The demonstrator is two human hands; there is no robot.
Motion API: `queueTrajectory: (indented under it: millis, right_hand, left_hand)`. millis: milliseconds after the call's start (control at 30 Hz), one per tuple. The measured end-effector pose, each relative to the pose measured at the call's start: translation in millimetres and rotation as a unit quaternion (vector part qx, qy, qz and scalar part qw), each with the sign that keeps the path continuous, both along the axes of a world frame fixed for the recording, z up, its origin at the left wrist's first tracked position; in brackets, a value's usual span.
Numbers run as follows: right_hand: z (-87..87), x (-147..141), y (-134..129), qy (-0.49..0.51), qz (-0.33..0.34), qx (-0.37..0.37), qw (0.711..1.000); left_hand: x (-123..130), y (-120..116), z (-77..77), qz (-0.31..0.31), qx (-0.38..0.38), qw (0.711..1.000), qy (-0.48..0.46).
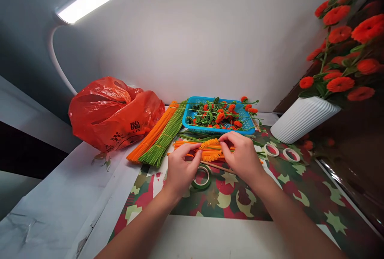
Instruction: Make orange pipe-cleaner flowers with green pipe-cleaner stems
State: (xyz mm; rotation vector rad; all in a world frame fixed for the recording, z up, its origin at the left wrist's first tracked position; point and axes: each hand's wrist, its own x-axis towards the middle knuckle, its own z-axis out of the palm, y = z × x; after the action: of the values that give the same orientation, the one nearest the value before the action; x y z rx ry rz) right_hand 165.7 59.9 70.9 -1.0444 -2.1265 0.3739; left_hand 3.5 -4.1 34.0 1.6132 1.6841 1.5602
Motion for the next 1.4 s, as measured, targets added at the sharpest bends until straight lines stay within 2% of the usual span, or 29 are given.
queueTrajectory:
  millis: [367,733,967,1067,1400]
  right_hand:
    - [5.6,6.8,1.7,-0.071,0.072,-0.02,0.995]
    - [6.3,9.5,5.6,-0.048,0.096,-0.04,0.993]
    - [5.9,7.3,5.3,-0.04,0.04,-0.042,0.998]
    - [5.1,6.3,4.6,-0.045,0.022,-0.049,0.998]
    - [6.5,7.4,3.5,-0.11,0.075,-0.02,0.991]
  left_hand:
    - [-0.4,0.1,-1.1,-0.026,0.003,0.997,0.076]
    - [-1.2,-0.2,-1.0,-0.053,0.001,0.995,0.079]
    - [0.4,0.1,-1.1,-0.027,-0.013,0.999,-0.026]
    - [0.1,0.3,-1.5,-0.018,-0.008,0.999,-0.032]
    - [-2.3,0.9,-1.8,-0.048,-0.007,0.993,0.107]
